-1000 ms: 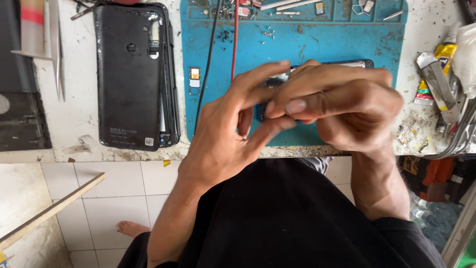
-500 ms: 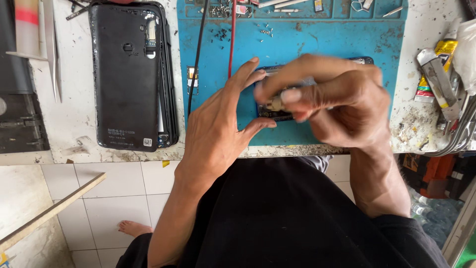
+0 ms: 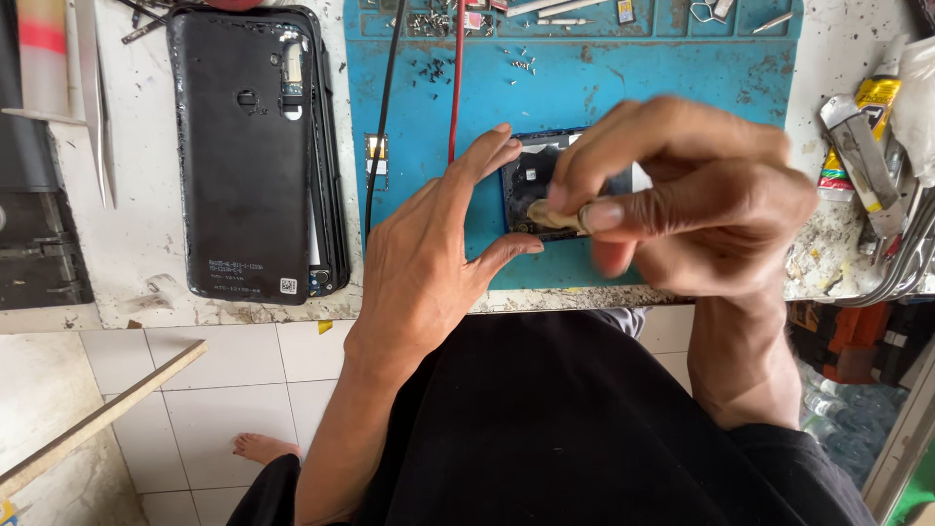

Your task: The person repairs a smartphone at a cluttered workbench. They pry open the blue phone's back cover, set the cover aside, then use a screwdriver to unscrew and remove small screws from the exposed internal chassis, working on components inside the opened phone.

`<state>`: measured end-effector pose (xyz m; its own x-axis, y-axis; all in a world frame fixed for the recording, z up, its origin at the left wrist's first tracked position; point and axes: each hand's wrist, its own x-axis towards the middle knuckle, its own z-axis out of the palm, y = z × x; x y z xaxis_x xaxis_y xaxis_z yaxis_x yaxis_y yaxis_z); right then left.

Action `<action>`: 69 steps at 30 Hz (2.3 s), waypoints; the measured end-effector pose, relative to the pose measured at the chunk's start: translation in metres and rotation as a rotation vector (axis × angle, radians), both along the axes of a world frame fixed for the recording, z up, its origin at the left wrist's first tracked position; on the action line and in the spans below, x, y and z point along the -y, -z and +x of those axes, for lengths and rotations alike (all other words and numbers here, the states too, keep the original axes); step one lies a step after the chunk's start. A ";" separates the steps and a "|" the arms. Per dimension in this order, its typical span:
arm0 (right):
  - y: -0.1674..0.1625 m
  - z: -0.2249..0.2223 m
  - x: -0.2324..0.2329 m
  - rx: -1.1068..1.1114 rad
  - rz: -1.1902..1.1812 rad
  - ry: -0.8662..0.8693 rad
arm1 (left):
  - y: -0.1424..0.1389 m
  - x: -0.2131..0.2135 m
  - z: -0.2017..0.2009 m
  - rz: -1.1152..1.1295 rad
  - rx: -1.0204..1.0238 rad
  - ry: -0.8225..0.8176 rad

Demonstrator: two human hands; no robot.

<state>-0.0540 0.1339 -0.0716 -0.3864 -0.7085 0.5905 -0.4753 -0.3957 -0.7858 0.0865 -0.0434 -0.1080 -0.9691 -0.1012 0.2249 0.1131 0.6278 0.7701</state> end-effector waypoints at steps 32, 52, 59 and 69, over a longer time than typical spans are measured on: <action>0.006 0.010 -0.001 0.059 0.093 0.044 | -0.006 -0.001 0.000 -0.058 0.032 -0.013; 0.002 0.021 -0.002 0.001 0.196 0.133 | -0.004 -0.004 0.003 -0.040 0.074 -0.042; 0.005 0.019 -0.010 0.131 0.135 0.165 | -0.001 -0.003 0.004 -0.004 -0.012 -0.025; 0.006 0.023 -0.005 0.041 0.199 0.232 | -0.001 -0.005 0.011 -0.077 0.005 -0.044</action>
